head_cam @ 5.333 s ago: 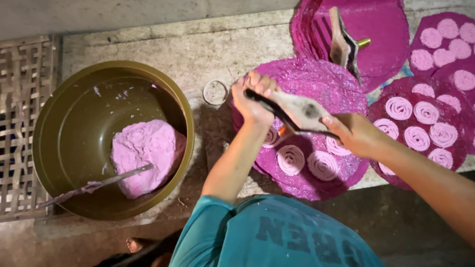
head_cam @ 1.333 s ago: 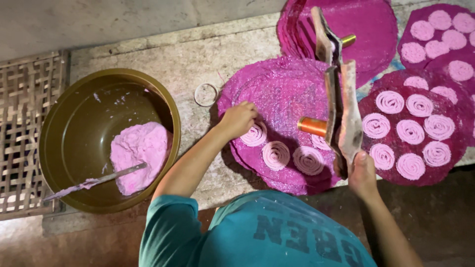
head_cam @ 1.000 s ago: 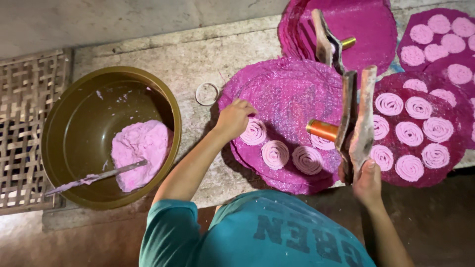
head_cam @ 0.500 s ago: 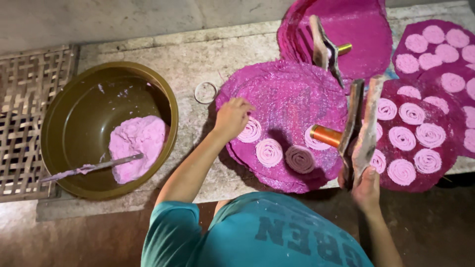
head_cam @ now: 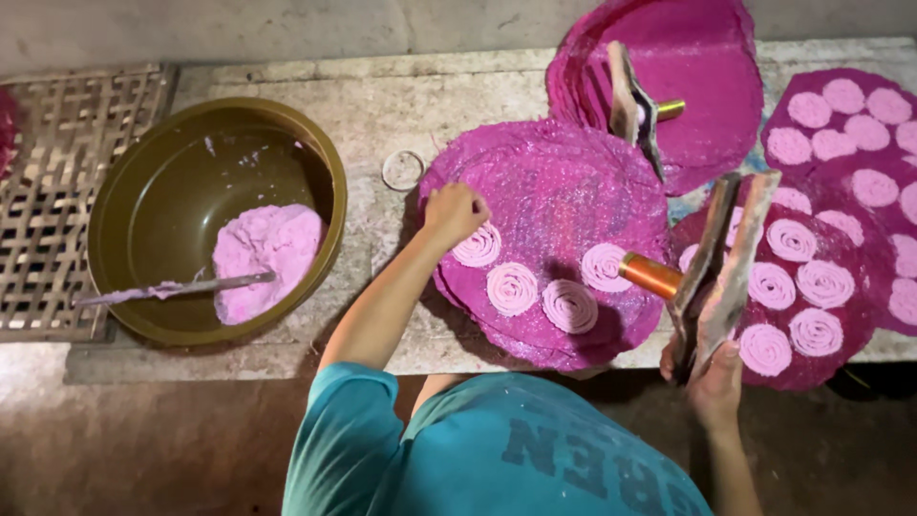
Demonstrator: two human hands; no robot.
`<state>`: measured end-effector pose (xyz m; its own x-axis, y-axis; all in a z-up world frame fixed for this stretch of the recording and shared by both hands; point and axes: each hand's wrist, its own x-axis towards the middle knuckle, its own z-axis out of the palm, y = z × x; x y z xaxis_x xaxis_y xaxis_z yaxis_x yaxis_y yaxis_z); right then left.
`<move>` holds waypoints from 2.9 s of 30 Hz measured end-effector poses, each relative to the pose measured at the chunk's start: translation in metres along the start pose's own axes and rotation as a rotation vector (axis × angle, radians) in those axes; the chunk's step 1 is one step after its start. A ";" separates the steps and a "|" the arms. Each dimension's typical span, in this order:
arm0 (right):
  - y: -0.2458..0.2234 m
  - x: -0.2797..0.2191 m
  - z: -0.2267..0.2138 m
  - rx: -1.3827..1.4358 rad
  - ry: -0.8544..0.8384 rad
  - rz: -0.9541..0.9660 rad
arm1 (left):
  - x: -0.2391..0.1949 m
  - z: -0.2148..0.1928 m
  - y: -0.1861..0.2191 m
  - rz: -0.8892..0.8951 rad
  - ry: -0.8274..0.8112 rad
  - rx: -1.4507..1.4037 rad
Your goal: The person scoops pink dough from a bowl and uses a wooden press to form rose-shaped pieces on a purple tray. The person repeatedly fills the press, compresses the dough, and releases the shaped pieces onto the tray.
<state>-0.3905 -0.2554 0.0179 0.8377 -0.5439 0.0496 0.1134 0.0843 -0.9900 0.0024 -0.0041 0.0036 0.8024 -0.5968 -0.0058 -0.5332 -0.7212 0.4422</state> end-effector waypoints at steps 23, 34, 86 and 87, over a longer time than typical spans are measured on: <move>-0.047 0.024 0.188 -0.607 -0.372 -0.414 | -0.175 -0.228 -0.073 0.443 0.235 -0.120; -0.176 0.029 0.485 -0.681 -1.059 -1.355 | -0.258 -0.305 -0.101 0.528 -0.557 -0.538; 0.021 0.135 0.698 -1.510 -1.171 -0.525 | -0.294 -0.245 -0.375 -0.007 0.866 -0.729; 0.029 0.137 0.705 -1.569 -1.137 -0.563 | -0.284 -0.243 -0.374 -0.021 0.900 -0.725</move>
<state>0.1041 0.2613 0.0897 0.8435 0.4793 -0.2425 0.4846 -0.8738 -0.0413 0.0395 0.5204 0.0574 0.8653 0.0893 0.4932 -0.4725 -0.1830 0.8621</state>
